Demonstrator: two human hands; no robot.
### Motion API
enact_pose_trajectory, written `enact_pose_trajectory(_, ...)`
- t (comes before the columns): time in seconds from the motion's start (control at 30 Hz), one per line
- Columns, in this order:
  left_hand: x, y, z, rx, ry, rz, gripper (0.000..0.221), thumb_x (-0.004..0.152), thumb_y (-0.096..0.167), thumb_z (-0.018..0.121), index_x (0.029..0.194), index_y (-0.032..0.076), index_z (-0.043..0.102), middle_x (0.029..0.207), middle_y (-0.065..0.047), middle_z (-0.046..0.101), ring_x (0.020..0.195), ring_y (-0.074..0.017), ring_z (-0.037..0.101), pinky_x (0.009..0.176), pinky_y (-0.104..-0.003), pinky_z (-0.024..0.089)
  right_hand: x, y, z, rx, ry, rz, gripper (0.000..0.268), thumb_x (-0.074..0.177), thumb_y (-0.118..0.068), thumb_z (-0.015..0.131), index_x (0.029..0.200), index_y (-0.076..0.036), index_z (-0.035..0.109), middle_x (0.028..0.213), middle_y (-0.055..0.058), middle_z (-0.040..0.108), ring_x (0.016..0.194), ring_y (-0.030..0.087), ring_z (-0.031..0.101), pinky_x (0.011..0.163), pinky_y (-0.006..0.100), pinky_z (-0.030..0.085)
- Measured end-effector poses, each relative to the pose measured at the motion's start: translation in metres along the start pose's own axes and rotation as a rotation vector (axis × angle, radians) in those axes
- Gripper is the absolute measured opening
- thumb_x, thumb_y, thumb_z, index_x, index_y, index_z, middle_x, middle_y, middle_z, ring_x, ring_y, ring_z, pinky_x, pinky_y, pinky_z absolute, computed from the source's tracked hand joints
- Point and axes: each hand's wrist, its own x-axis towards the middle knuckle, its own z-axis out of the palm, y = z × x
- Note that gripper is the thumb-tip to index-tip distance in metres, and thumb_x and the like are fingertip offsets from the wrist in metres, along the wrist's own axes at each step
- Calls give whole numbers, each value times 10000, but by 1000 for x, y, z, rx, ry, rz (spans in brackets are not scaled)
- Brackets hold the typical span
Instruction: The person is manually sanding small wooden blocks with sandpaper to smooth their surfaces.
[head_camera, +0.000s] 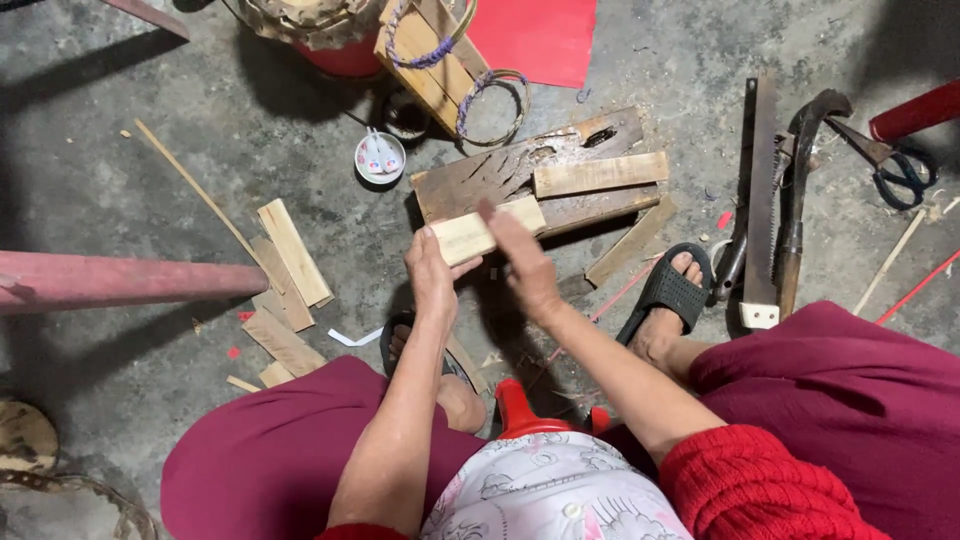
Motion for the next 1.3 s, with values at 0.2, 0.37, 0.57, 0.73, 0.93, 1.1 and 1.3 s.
enact_pose_trajectory(0.2,-1,3,9,159,33,127,318,1059,196,532,1265,-45,554,1215,-281,624,990,-354,703,703,-517,667,-2,-5,30,-13,2,-35,719,828,153,559,1485,-138,545,1521,73,556,1419,271,511,1240,386,369)
enact_pose_trajectory(0.37,-9,12,13,169,39,153,424,1054,167,517,1367,-116,479,1220,-361,564,939,-483,708,646,-549,674,20,-38,-13,265,-1,470,602,917,-38,540,1508,-144,500,1552,126,470,1445,343,410,1228,477,316)
enact_pose_trajectory(0.57,3,-4,1,266,82,187,491,1049,200,515,1414,-121,444,1254,-406,545,916,-488,708,648,-515,669,-9,37,28,-39,-5,77,713,839,121,545,1503,-140,525,1519,117,544,1425,318,481,1238,423,360)
enact_pose_trajectory(0.73,2,-5,7,159,63,182,505,1051,161,505,1440,-144,400,1242,-417,515,879,-529,697,619,-530,678,-1,17,19,-80,21,117,752,798,169,536,1491,-124,539,1508,135,552,1409,321,493,1233,416,368)
enact_pose_trajectory(0.93,-7,1,8,104,98,152,519,1046,160,499,1434,-166,386,1267,-448,480,884,-567,681,632,-546,673,-17,67,34,-112,77,148,651,869,151,455,1474,-74,536,1501,150,559,1392,337,505,1211,436,396)
enact_pose_trajectory(1.1,-3,-5,9,202,118,189,521,1046,183,522,1428,-153,410,1261,-447,497,903,-568,676,632,-533,672,-1,11,29,45,-55,-79,931,634,143,626,1520,-101,479,1582,120,476,1474,323,433,1272,424,322)
enact_pose_trajectory(1.3,-32,45,3,43,23,98,417,1061,108,477,1434,-73,434,1268,-391,549,1025,-515,665,714,-555,662,-26,62,10,-149,99,209,633,910,129,421,1465,-136,571,1456,93,612,1349,279,561,1187,393,428)
